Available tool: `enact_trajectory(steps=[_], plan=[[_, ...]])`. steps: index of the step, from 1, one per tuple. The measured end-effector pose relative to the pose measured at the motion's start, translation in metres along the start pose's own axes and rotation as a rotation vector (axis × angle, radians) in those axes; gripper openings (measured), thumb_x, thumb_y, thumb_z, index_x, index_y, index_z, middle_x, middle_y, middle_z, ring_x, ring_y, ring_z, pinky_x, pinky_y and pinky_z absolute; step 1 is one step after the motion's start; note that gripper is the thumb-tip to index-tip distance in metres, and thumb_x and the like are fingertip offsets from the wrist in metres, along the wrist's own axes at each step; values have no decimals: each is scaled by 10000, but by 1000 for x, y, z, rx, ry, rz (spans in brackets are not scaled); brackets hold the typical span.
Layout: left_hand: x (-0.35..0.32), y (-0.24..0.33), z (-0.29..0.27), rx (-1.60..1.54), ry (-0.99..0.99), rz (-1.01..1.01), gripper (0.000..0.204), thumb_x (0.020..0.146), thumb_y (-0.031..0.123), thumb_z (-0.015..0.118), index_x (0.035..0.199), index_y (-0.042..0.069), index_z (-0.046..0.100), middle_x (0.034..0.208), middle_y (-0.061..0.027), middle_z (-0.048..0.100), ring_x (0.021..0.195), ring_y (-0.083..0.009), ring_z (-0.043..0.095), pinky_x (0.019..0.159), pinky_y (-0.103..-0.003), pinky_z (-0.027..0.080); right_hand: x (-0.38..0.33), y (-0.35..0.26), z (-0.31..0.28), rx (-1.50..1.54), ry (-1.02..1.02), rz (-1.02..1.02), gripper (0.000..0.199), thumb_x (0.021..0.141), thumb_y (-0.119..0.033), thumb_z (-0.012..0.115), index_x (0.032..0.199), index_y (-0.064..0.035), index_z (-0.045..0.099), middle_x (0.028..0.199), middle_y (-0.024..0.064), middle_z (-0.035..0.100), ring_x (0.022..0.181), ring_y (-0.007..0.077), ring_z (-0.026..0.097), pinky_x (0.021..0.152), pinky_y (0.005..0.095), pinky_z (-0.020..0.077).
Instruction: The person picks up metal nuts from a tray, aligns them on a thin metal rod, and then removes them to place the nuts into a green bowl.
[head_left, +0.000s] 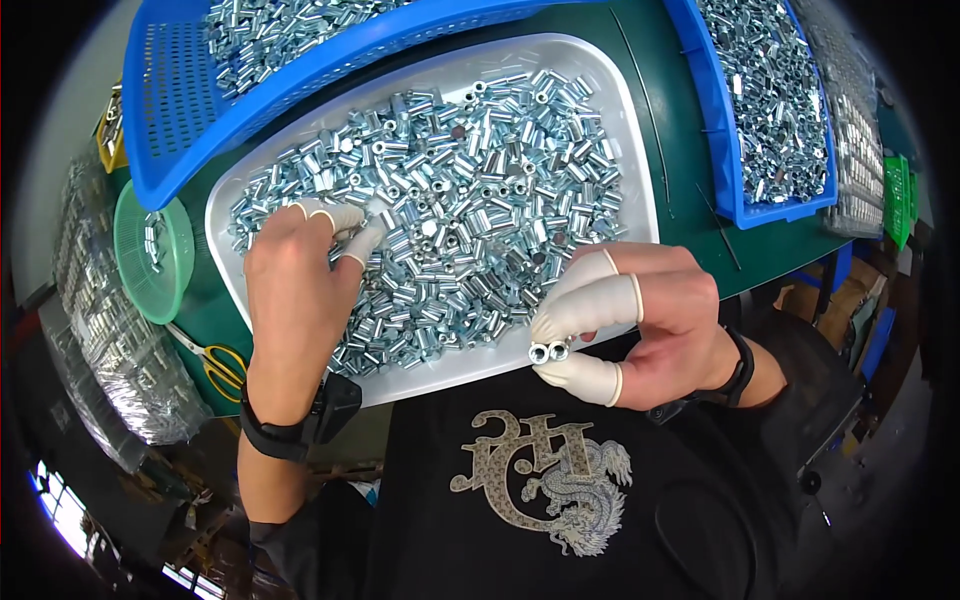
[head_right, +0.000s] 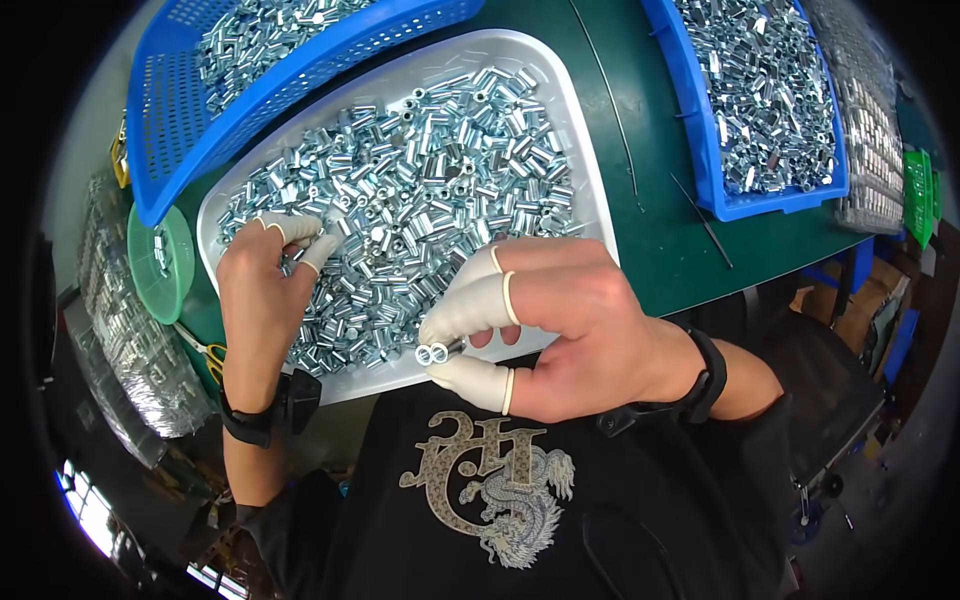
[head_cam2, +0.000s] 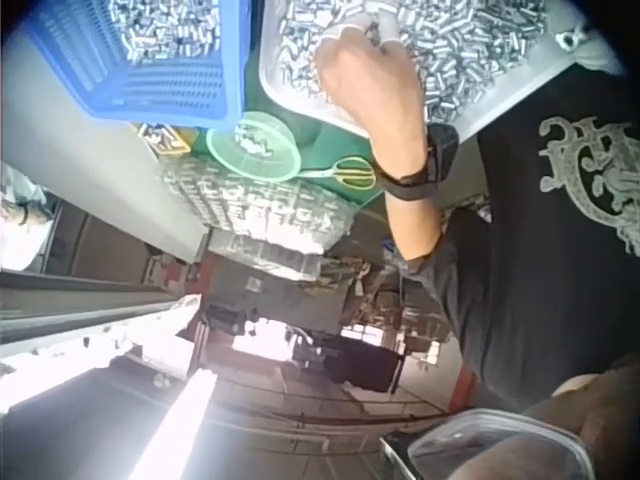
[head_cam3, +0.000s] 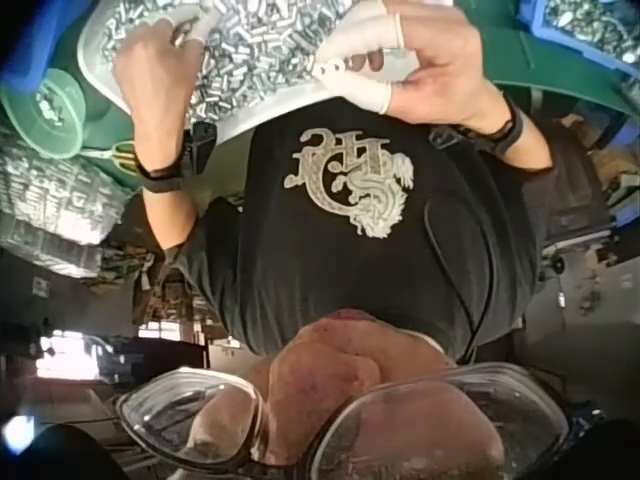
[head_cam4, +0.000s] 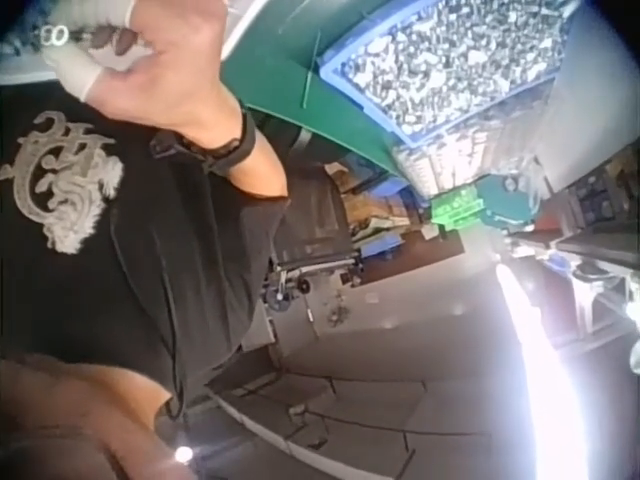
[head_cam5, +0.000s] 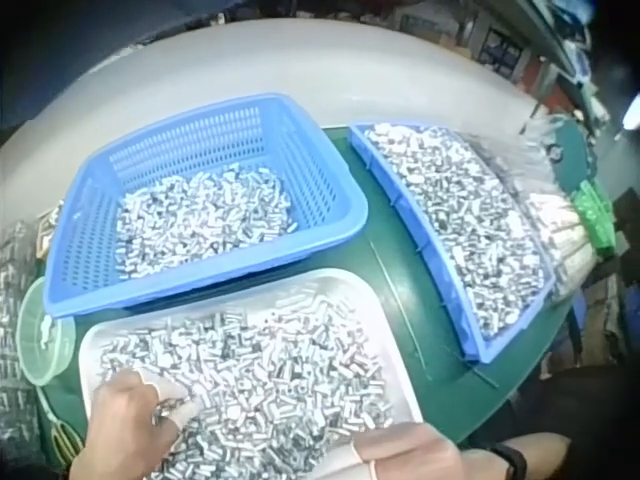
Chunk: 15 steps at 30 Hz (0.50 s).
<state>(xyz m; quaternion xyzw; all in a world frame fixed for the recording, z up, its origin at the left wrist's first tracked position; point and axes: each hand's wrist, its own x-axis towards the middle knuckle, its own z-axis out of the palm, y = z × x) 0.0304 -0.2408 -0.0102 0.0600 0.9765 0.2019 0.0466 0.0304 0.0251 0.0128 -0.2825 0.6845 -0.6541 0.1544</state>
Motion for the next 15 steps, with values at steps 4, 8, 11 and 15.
enact_trajectory(steps=[4, 8, 11, 15], plan=[[1, -1, 7, 21, 22, 42, 125, 701, 50, 752, 791, -3, 685, 756, -133, 615, 697, -314, 590, 620, -414, 465, 1, 1, 2, -26, 10, -45, 214, 696, 27, 784, 893, 27, 701, 811, 117, 677, 606, 181, 613, 508, 259, 459], [1, 6, -1, 178, -45, 48, 146, 701, 67, 756, 810, -4, 691, 799, -131, 623, 766, -313, 590, 663, -413, 465, 7, -1, 8, -41, 52, -129, 207, 690, 23, 780, 880, 5, 698, 748, 90, 651, 562, 182, 599, 470, 271, 450], [1, 8, -7, 296, -115, 85, 172, 730, 97, 762, 865, 6, 705, 861, -128, 648, 817, -314, 593, 696, -405, 468, 9, -4, 9, -33, 36, -122, 198, 683, 32, 776, 862, 18, 693, 735, 91, 643, 551, 207, 590, 476, 292, 450], [-2, 1, -7, 237, -153, 59, 182, 717, 73, 755, 872, -4, 697, 877, -140, 629, 851, -337, 579, 725, -412, 467, 13, -8, 10, -45, 10, -98, 199, 679, 27, 779, 860, 21, 695, 726, 87, 637, 549, 203, 589, 479, 294, 451]])
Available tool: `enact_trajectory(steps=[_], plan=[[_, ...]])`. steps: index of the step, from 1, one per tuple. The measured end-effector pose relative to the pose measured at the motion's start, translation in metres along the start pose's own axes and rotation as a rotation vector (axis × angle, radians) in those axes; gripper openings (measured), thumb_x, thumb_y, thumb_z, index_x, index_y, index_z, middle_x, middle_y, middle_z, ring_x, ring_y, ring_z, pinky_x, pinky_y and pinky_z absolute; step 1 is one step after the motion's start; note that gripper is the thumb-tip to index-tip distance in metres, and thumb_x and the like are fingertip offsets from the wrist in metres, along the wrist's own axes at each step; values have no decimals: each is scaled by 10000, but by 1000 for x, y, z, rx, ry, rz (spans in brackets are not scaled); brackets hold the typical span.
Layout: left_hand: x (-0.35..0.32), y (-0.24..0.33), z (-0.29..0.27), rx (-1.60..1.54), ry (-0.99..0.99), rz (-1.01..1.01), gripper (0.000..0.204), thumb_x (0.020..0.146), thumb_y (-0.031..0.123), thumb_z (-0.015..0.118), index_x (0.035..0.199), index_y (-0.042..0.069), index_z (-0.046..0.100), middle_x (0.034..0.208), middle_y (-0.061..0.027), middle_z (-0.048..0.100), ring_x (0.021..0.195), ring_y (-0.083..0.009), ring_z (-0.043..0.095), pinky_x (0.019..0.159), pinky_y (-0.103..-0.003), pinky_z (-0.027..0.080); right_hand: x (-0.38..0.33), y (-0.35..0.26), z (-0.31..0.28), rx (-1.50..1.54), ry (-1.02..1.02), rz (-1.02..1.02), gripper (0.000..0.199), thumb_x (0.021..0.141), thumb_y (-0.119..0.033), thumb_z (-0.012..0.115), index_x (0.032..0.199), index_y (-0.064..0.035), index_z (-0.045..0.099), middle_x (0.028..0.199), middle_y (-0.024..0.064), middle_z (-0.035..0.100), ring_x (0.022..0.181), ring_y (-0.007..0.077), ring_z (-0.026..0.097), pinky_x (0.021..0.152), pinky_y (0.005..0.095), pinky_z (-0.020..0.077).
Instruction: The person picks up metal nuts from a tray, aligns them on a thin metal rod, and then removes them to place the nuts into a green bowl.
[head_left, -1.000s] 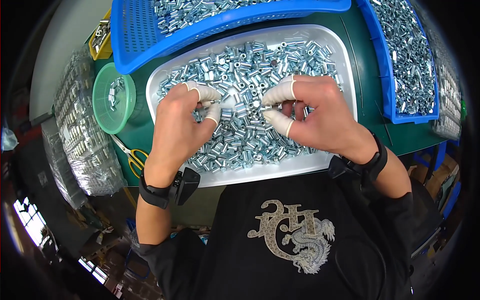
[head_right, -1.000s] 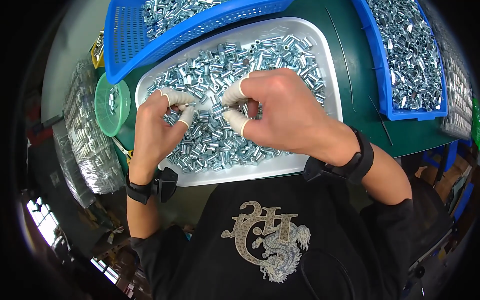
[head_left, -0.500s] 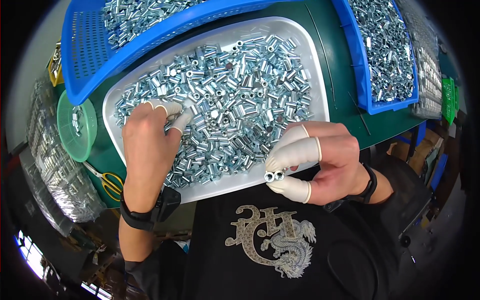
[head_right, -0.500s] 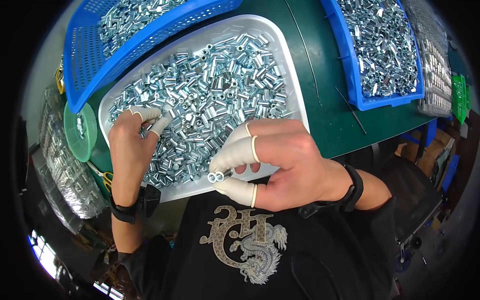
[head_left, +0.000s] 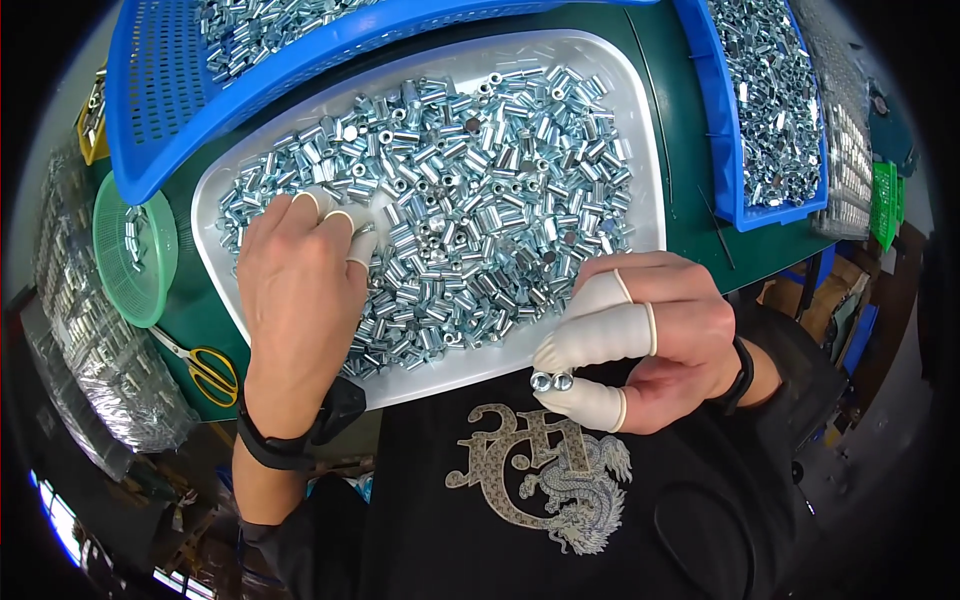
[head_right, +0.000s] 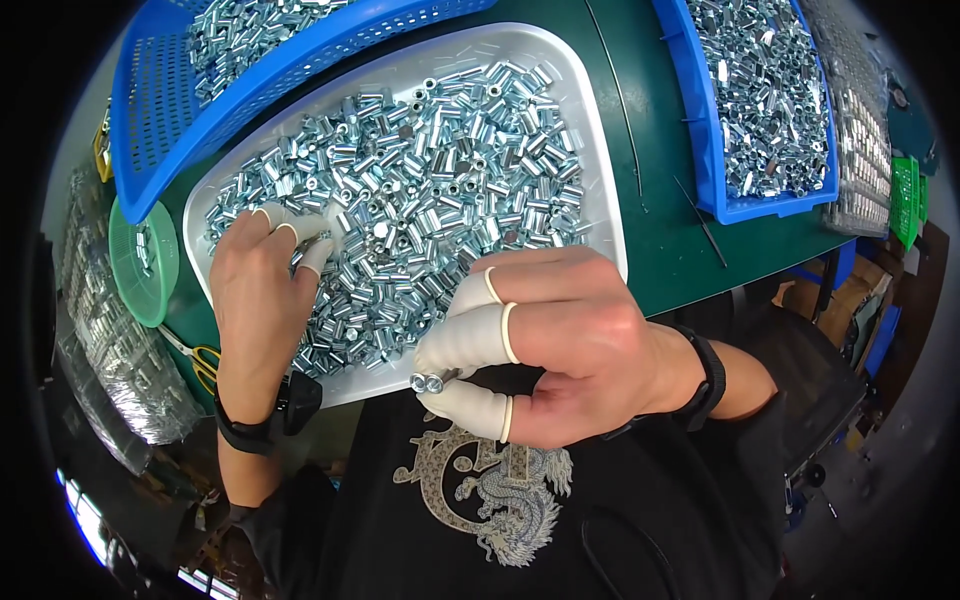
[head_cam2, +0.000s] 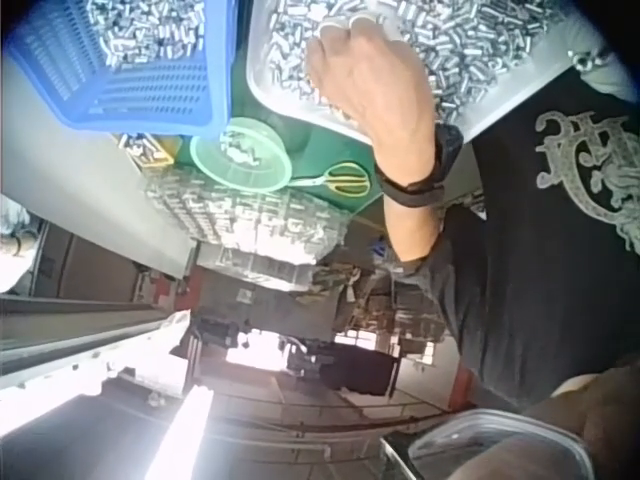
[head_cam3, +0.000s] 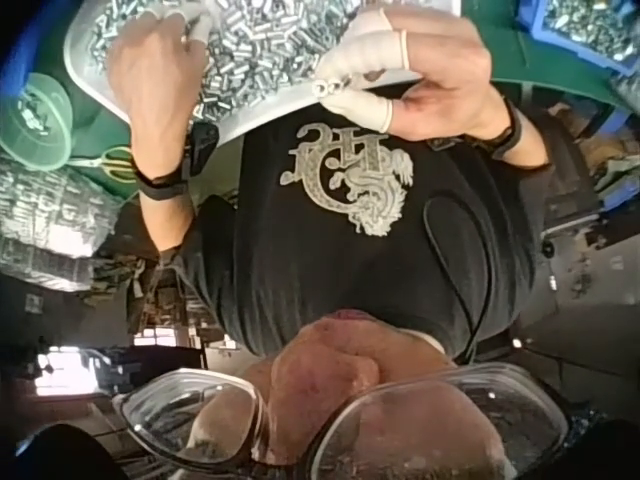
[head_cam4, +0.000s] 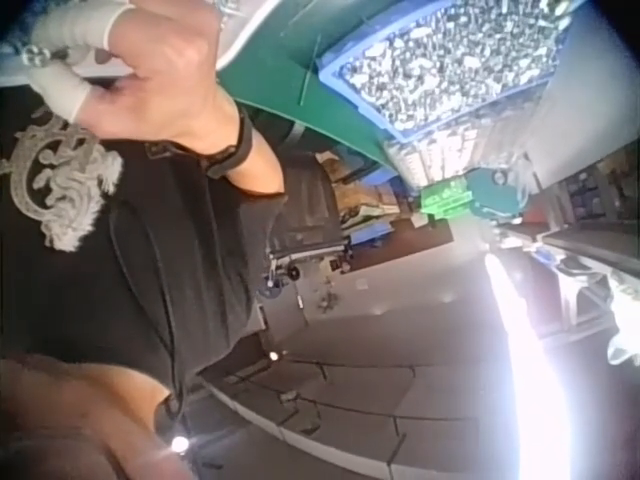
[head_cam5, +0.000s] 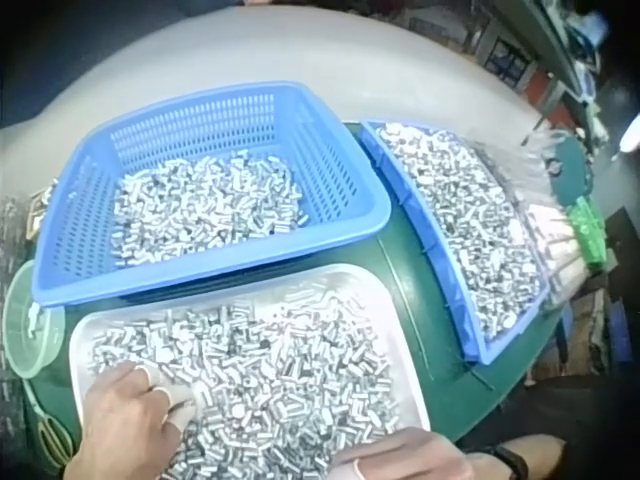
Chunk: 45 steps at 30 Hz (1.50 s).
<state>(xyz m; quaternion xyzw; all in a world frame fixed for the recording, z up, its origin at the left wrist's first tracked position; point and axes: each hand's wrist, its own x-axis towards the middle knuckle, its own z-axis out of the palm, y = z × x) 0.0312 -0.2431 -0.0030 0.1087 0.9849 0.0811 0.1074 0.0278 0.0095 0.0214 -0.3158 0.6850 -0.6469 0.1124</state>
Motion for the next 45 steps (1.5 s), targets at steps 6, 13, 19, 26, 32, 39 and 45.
enact_trajectory(steps=[6, 13, 19, 26, 32, 39, 45], plan=[[-12, -6, 7, -326, 226, 72, 202, 734, 34, 748, 923, -14, 694, 840, -108, 601, 798, -278, 570, 747, -364, 462, 1, 1, 5, -6, -9, -18, 203, 675, 27, 776, 862, 26, 696, 717, 95, 633, 547, 203, 589, 477, 295, 453], [-44, -2, 9, -768, 239, -28, 223, 746, 33, 766, 958, 4, 704, 846, -65, 602, 766, -191, 560, 713, -296, 444, 5, 0, 14, -11, -31, -36, 208, 670, 30, 770, 866, 31, 699, 710, 102, 632, 540, 203, 587, 473, 292, 457], [-54, 17, 14, -1074, 353, 201, 270, 712, 55, 806, 966, 38, 715, 835, -43, 616, 704, -188, 562, 650, -288, 451, 6, 0, 16, -106, -64, -24, 233, 668, 10, 783, 881, 38, 692, 743, 109, 655, 551, 198, 595, 475, 291, 446], [-60, 25, 16, -1097, 392, 340, 267, 763, 127, 784, 980, 18, 673, 880, -85, 610, 763, -197, 567, 667, -308, 459, 9, -5, 25, -128, -72, -67, 250, 675, -1, 788, 899, 44, 687, 776, 120, 674, 569, 199, 610, 486, 289, 444], [-59, 28, 19, -1137, 347, 342, 279, 762, 130, 790, 986, 13, 673, 882, -93, 614, 758, -203, 575, 660, -307, 461, 6, -2, 26, -131, -58, -65, 252, 686, -1, 784, 914, 47, 689, 785, 121, 678, 584, 196, 622, 497, 281, 454], [-53, 28, 14, -1120, 372, 356, 270, 783, 105, 772, 1010, -1, 673, 887, -103, 627, 749, -201, 584, 655, -306, 466, 12, -6, 20, -176, -59, -48, 248, 697, -4, 778, 926, 39, 690, 776, 120, 676, 591, 187, 625, 506, 272, 461], [-3, 21, -19, -949, 604, 322, 278, 744, 48, 773, 1013, 30, 705, 821, -47, 633, 670, -159, 570, 569, -274, 434, 59, -18, 7, -300, 25, -101, 219, 754, -24, 751, 953, 42, 693, 775, 114, 681, 617, 157, 629, 530, 259, 473]])
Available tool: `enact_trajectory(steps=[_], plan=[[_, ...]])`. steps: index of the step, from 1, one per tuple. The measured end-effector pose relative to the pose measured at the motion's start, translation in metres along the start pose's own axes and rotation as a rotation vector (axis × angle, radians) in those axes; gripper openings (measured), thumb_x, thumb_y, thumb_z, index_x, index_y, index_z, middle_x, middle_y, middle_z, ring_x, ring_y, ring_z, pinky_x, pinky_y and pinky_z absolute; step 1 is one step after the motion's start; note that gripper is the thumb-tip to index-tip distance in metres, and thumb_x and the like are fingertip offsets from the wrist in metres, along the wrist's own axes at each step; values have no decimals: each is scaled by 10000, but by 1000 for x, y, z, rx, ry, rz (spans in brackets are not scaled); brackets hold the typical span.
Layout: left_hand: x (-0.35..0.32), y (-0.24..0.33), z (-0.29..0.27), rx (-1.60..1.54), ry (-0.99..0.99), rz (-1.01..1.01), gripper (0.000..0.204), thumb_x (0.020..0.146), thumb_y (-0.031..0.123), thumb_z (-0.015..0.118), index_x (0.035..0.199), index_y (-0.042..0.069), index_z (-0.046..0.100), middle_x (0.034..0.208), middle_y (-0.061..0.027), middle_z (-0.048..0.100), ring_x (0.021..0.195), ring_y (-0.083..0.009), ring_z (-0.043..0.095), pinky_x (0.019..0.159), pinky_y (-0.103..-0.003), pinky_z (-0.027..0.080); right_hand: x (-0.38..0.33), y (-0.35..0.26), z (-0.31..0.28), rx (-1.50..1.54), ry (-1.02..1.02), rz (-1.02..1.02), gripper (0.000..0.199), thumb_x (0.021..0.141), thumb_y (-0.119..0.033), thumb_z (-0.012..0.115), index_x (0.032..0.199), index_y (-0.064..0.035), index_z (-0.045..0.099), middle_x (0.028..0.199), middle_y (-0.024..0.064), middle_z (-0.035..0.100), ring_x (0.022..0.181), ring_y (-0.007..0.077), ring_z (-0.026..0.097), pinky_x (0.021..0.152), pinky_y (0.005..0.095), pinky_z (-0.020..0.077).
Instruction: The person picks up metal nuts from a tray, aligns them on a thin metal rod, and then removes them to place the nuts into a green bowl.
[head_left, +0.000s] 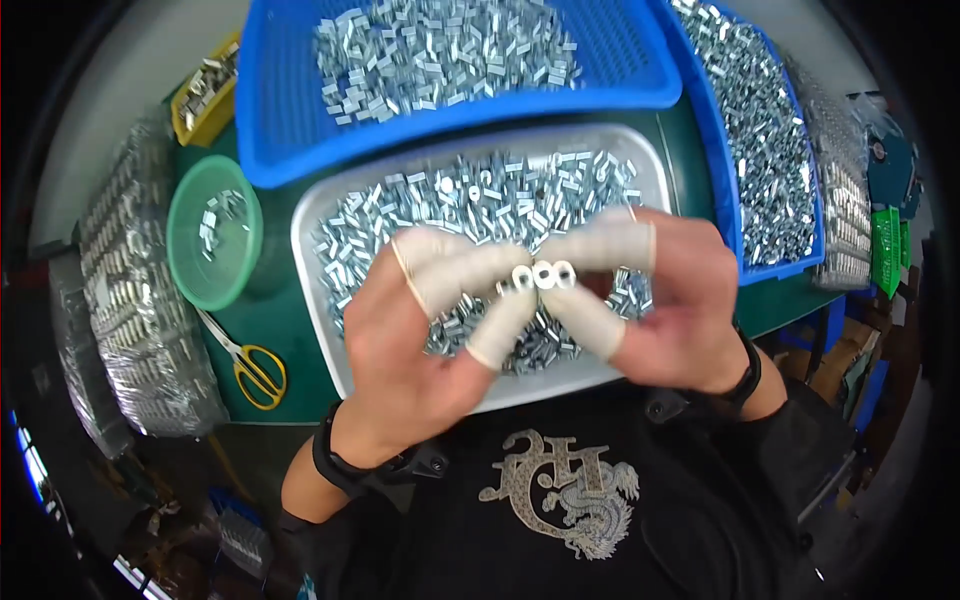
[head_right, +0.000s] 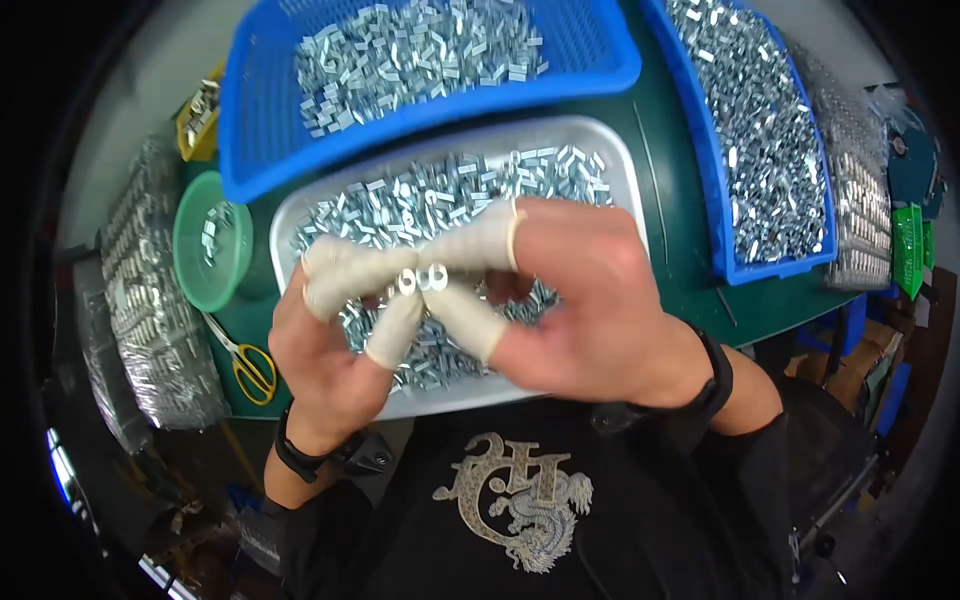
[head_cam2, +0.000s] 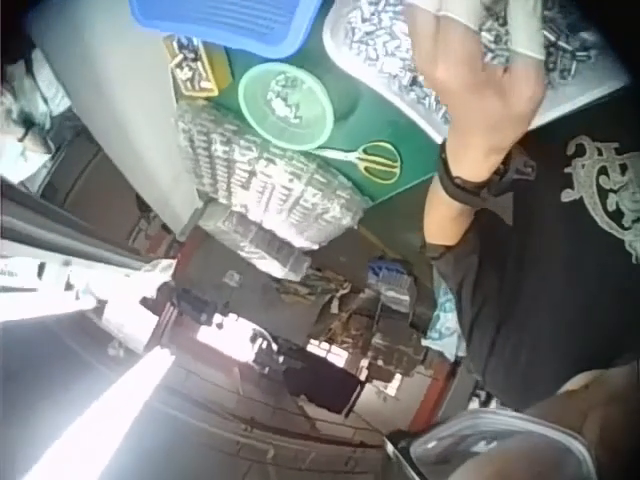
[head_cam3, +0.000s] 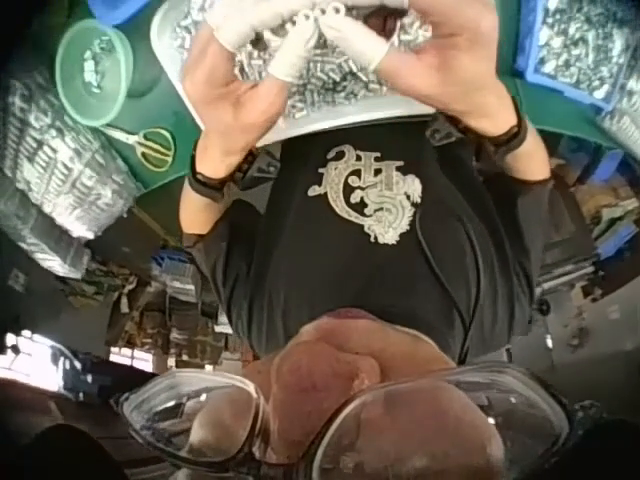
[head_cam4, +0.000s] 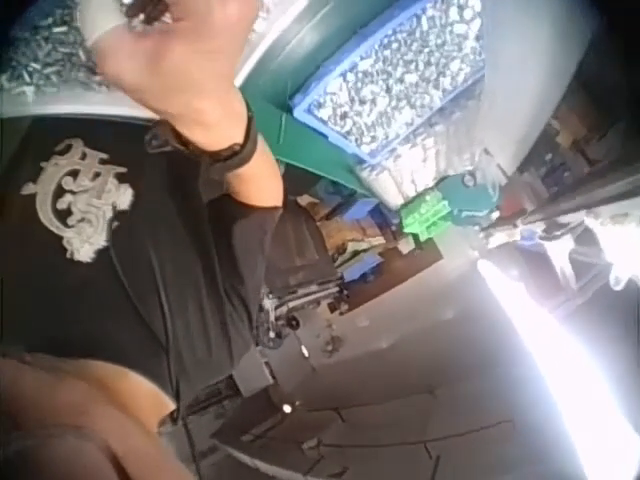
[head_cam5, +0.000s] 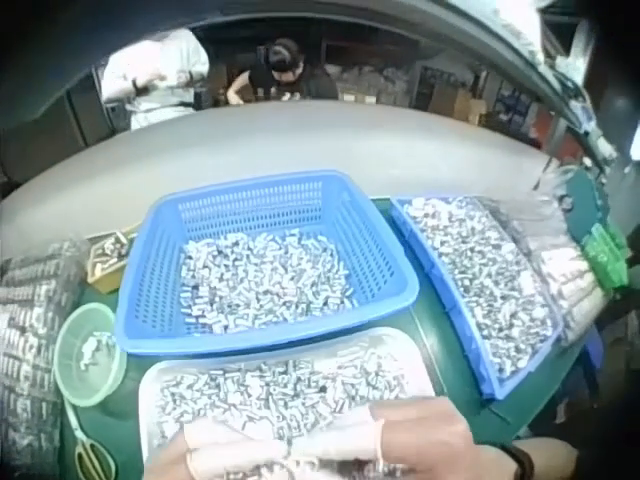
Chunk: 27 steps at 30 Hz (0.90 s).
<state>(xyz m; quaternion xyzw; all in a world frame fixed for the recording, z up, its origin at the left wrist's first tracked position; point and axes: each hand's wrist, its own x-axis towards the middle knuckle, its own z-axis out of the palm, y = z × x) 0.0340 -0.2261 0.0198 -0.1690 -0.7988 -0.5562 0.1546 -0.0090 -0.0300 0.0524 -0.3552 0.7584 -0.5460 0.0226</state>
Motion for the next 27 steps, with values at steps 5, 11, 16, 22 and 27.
enact_trajectory(steps=[5, 11, 16, 22, 27], plan=[[66, -25, 1, -65, 150, -266, 337, 780, 39, 723, 1109, 10, 652, 891, -75, 651, 694, -142, 570, 561, -259, 438, 55, 20, -6, -65, 208, 217, 197, 829, -53, 712, 1006, 34, 696, 808, 77, 697, 693, 99, 622, 583, 235, 482], [53, -9, 14, 227, 60, 157, 470, 737, 60, 785, 1176, 31, 622, 991, -78, 653, 778, -163, 592, 616, -297, 479, 27, 30, -22, 147, 237, 333, 137, 871, -46, 690, 990, 19, 706, 905, 39, 685, 765, 75, 611, 649, 226, 495], [35, 1, 41, 328, -46, 335, 428, 691, 46, 796, 1099, 42, 665, 911, -91, 642, 742, -235, 607, 610, -336, 492, -24, 28, -8, 567, 251, 470, 143, 845, -61, 721, 969, 11, 717, 847, 17, 674, 714, 39, 572, 595, 203, 451], [31, 2, 67, 207, -202, 371, 367, 706, 9, 766, 1061, 42, 683, 866, -85, 635, 734, -255, 606, 628, -347, 501, -77, 29, -30, 340, 282, 512, 104, 860, -38, 697, 952, 7, 711, 851, 35, 680, 742, 75, 611, 644, 223, 488], [35, 7, 70, 226, -274, 281, 291, 752, -9, 735, 1035, 47, 695, 890, -96, 661, 784, -265, 619, 701, -348, 505, -115, 35, -56, -249, 521, 533, 145, 795, -74, 741, 921, -8, 714, 788, 86, 688, 619, 124, 608, 552, 266, 469]])
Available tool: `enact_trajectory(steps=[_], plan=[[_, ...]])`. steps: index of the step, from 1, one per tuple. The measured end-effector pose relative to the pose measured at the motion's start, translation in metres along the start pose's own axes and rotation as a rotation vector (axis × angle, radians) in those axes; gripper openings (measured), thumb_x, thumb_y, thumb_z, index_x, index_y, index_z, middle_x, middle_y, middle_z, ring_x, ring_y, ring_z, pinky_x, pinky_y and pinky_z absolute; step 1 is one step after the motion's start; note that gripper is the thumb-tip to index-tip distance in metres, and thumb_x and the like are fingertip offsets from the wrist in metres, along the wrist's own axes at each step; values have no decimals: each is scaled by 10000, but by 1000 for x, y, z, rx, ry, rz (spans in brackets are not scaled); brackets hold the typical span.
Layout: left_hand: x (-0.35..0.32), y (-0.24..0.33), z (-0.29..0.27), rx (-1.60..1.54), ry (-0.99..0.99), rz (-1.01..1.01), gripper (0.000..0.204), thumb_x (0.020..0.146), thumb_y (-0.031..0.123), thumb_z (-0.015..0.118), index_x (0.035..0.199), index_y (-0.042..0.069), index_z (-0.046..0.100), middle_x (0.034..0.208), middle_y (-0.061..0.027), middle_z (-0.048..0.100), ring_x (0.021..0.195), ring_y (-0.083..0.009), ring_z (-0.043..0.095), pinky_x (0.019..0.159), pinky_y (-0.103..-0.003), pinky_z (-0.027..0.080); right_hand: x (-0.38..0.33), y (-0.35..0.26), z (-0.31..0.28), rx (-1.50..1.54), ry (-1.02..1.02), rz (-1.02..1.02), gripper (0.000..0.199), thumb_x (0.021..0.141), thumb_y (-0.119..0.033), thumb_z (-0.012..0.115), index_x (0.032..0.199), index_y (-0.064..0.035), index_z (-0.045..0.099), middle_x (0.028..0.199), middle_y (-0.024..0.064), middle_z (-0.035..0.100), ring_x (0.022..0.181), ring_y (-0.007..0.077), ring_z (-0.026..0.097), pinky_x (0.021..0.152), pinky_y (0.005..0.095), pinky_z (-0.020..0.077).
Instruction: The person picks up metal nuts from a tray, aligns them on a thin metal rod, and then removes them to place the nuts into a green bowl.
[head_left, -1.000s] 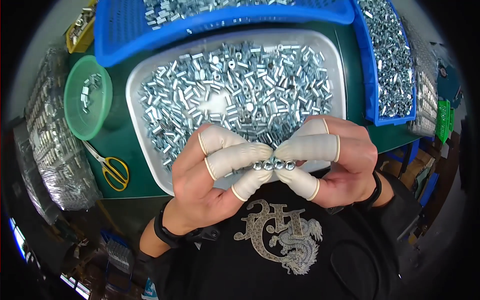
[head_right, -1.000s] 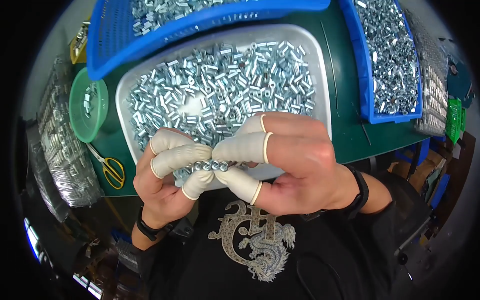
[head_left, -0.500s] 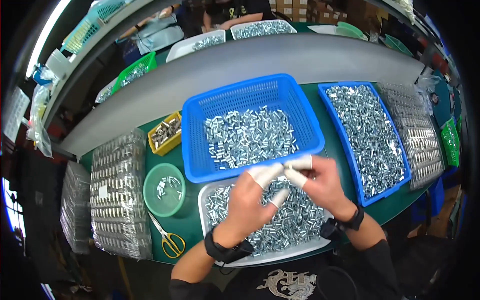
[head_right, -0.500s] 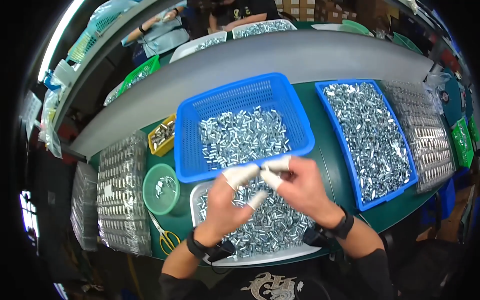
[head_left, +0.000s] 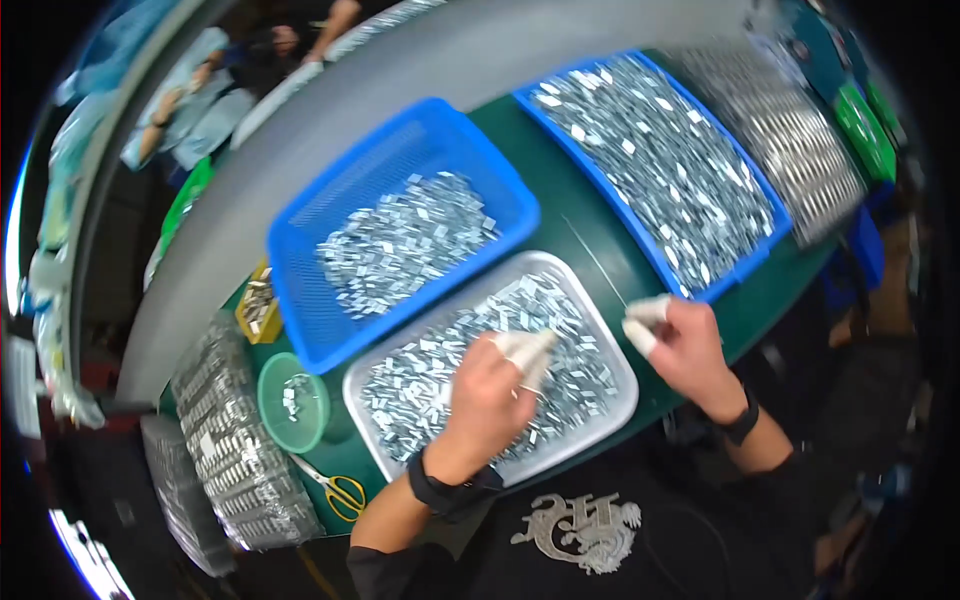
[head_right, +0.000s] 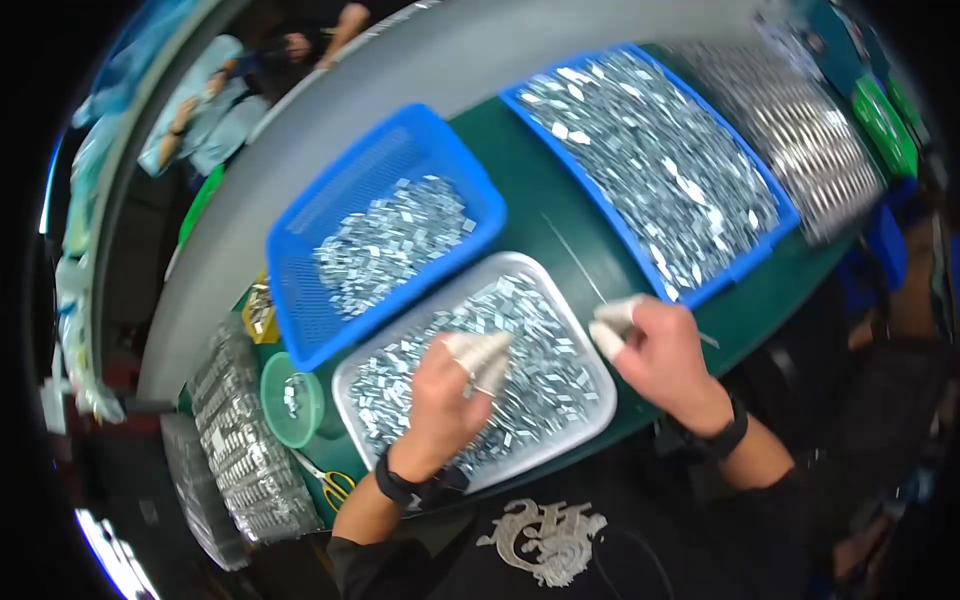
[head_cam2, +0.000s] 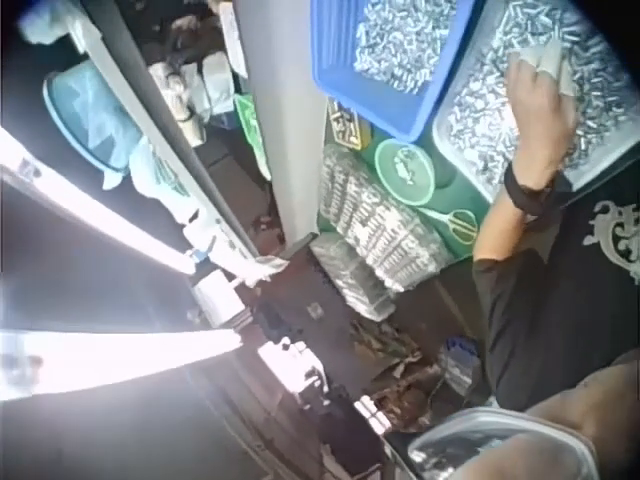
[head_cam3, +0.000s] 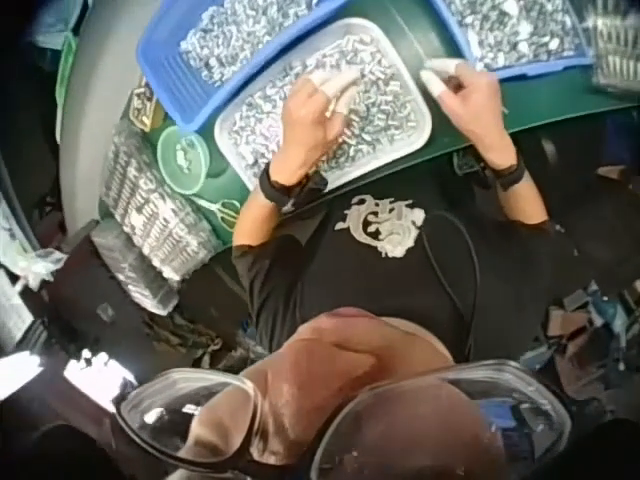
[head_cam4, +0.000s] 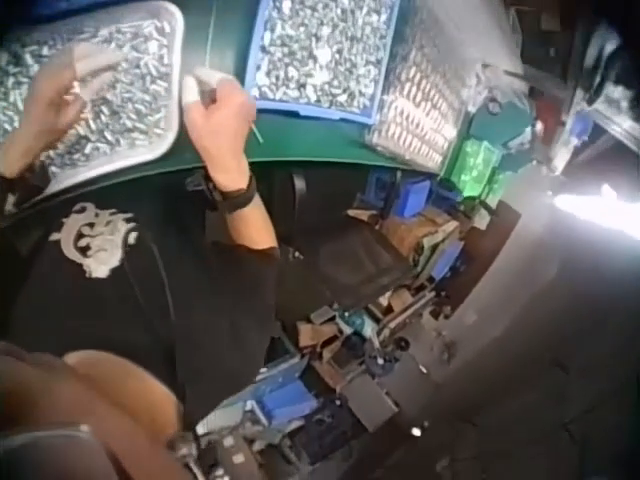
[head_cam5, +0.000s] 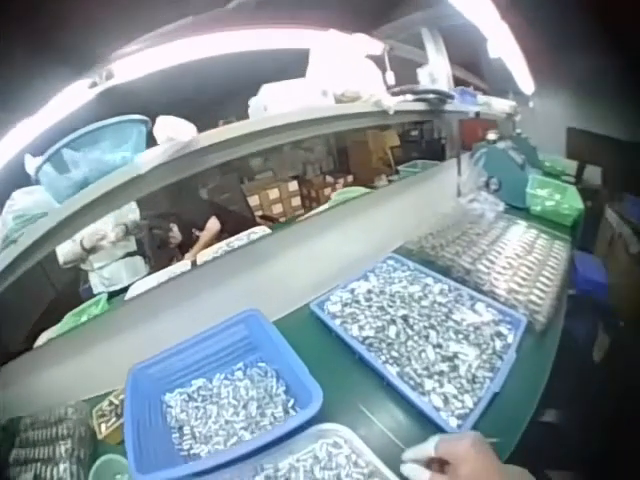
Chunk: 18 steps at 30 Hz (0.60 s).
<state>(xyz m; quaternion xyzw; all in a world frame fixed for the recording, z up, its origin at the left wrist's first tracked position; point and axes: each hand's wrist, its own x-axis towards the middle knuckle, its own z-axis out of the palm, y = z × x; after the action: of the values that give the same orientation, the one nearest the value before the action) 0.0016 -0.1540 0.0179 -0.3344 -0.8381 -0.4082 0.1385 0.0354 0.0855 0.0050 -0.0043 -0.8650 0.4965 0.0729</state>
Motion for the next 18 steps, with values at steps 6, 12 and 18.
enact_trajectory(steps=[6, 12, 18], plan=[[-3, -9, 12, -47, -100, -85, 263, 779, -13, 724, 1034, 40, 689, 930, -114, 688, 796, -247, 631, 732, -332, 505, 0, 31, 9, -498, 9, -108, 125, 750, -55, 705, 872, -27, 701, 761, 118, 653, 630, 277, 625, 562, 355, 499], [-11, -8, 13, -70, -118, -118, 228, 791, -29, 710, 1011, 20, 683, 927, -121, 690, 768, -212, 632, 725, -301, 501, 9, 35, 8, -664, -55, -142, 155, 724, -38, 699, 879, -40, 700, 809, 115, 637, 641, 309, 612, 559, 400, 492], [-13, -2, 10, -129, -113, -248, 218, 791, -36, 710, 1002, 12, 679, 915, -113, 686, 777, -191, 630, 724, -282, 499, -42, 45, -46, -557, 96, -78, 229, 690, -14, 717, 917, -39, 697, 786, 99, 600, 708, 295, 601, 589, 403, 488]])
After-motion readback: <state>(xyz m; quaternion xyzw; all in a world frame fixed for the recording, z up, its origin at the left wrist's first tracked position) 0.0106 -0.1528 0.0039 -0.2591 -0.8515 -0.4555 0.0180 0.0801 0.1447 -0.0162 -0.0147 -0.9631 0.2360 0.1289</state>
